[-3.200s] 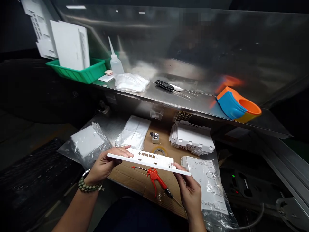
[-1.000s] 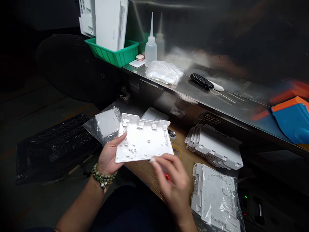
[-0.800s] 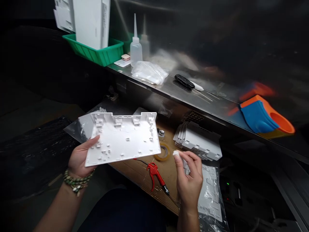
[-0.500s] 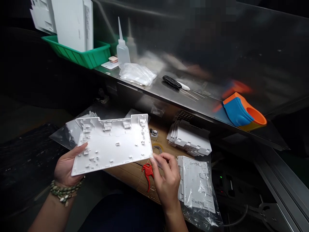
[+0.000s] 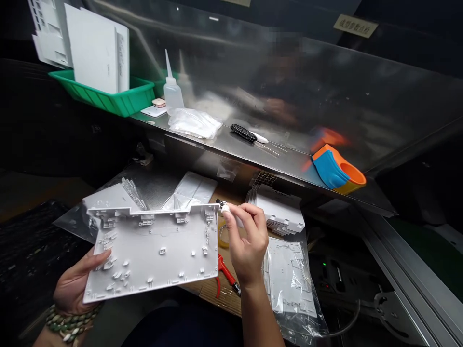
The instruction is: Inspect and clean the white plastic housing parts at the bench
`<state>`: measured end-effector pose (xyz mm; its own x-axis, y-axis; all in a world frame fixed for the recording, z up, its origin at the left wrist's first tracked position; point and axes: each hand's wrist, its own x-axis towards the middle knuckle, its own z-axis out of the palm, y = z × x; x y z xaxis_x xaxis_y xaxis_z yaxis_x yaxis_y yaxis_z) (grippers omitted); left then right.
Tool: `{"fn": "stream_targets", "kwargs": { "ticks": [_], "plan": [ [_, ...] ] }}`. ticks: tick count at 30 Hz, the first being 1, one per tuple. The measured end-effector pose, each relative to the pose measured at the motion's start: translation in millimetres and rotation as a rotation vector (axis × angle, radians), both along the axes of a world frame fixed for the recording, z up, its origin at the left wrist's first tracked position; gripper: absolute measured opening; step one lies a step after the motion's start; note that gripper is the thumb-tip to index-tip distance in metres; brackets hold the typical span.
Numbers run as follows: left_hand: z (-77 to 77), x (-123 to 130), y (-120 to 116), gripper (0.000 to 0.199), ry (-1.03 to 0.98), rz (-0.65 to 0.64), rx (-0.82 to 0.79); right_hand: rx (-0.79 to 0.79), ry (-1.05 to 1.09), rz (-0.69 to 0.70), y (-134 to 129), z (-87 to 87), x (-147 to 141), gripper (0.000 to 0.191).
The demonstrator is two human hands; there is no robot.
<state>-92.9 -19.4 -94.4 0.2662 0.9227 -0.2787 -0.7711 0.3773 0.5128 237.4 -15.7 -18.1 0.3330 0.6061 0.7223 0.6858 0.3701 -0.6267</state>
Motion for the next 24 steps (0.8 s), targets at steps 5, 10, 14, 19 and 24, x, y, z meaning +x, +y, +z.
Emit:
{"fn": "stream_targets", "kwargs": {
  "ticks": [5,10,14,19,24],
  "plan": [
    [7.2,13.2,-7.2,0.088,0.073,0.006,0.002,-0.028,-0.014,0.019,4.6,-10.1,-5.4,0.013],
    [22.0,23.3,-11.2,0.086,0.107,0.007,-0.002,-0.074,-0.028,-0.018,8.1,-29.7,15.3,0.013],
    [37.1,42.6,-12.9,0.092,0.163,-0.034,-0.027,-0.044,0.031,-0.058,6.6,-32.2,11.9,0.013],
    [40.3,80.2,-11.6,0.069,0.331,-0.090,0.128,-0.049,0.046,0.162,-9.4,-19.1,-38.8,0.017],
    [35.0,98.8,-14.5,0.057,0.413,-0.185,0.298,-0.047,0.015,0.244,-15.3,-13.9,-70.8,0.018]
  ]
}}
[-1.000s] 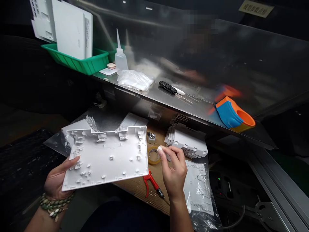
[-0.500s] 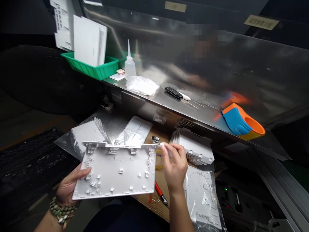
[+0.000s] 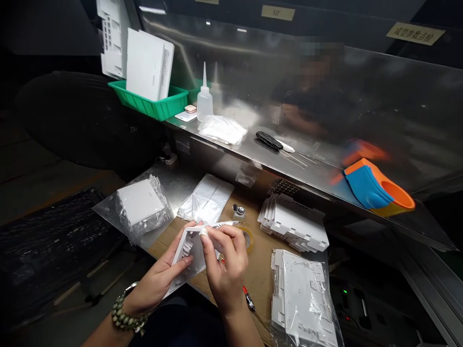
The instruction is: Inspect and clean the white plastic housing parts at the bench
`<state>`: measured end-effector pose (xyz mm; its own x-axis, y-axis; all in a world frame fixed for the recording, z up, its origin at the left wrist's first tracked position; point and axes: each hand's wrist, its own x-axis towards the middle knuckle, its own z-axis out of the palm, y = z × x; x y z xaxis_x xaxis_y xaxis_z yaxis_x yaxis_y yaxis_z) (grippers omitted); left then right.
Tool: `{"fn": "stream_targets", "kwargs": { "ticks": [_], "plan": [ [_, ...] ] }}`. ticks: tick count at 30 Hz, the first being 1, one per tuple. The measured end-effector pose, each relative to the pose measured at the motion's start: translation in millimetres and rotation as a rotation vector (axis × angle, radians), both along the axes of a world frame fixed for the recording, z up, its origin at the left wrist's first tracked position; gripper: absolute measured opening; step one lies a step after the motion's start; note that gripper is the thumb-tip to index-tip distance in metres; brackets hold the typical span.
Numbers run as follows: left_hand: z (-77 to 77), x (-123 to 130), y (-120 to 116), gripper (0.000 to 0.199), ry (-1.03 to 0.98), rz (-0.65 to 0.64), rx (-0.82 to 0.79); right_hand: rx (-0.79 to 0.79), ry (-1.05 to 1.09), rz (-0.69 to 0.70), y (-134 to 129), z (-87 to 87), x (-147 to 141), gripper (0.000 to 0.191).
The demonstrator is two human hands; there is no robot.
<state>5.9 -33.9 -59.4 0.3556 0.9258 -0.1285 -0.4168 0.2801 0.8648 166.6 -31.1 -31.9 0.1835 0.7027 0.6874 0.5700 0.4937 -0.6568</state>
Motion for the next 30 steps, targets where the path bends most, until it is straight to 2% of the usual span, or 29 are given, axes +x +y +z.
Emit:
{"fn": "stream_targets", "kwargs": {
  "ticks": [5,14,17,19,21,22,24,26,28,30],
  "plan": [
    [-2.0,6.3,-4.4,0.057,0.058,-0.003,0.052,-0.054,0.041,-0.038,0.5,-6.0,2.9,0.015],
    [-6.9,11.4,-6.6,0.058,0.130,0.010,0.105,-0.023,0.034,-0.048,-3.0,-9.5,2.9,0.018],
    [-11.3,8.9,-7.1,0.060,0.109,0.011,0.081,-0.042,0.021,-0.038,4.3,-23.6,12.1,0.017],
    [-12.9,3.8,-6.9,0.068,0.049,0.010,-0.008,-0.145,0.017,-0.121,16.8,-48.4,30.8,0.019],
    [-12.6,-4.5,-5.9,0.080,-0.042,0.021,-0.162,-0.306,-0.024,-0.274,33.4,-84.5,56.9,0.033],
    [-11.8,-9.5,-5.1,0.087,-0.086,0.035,-0.243,-0.373,-0.043,-0.297,42.0,-104.9,70.5,0.039],
    [-9.5,-20.3,-3.0,0.097,-0.146,0.084,-0.359,-0.483,-0.082,-0.309,56.7,-145.9,93.7,0.047],
    [-7.7,-30.6,-0.4,0.100,-0.191,0.141,-0.405,-0.576,-0.127,-0.306,65.6,-182.0,107.7,0.047],
    [-8.2,-39.8,2.2,0.095,-0.245,0.181,-0.414,-0.646,-0.173,-0.295,68.0,-209.5,112.7,0.042],
    [-12.6,-49.2,3.9,0.089,-0.300,0.204,-0.411,-0.682,-0.209,-0.265,65.3,-228.1,112.1,0.038]
  ]
}}
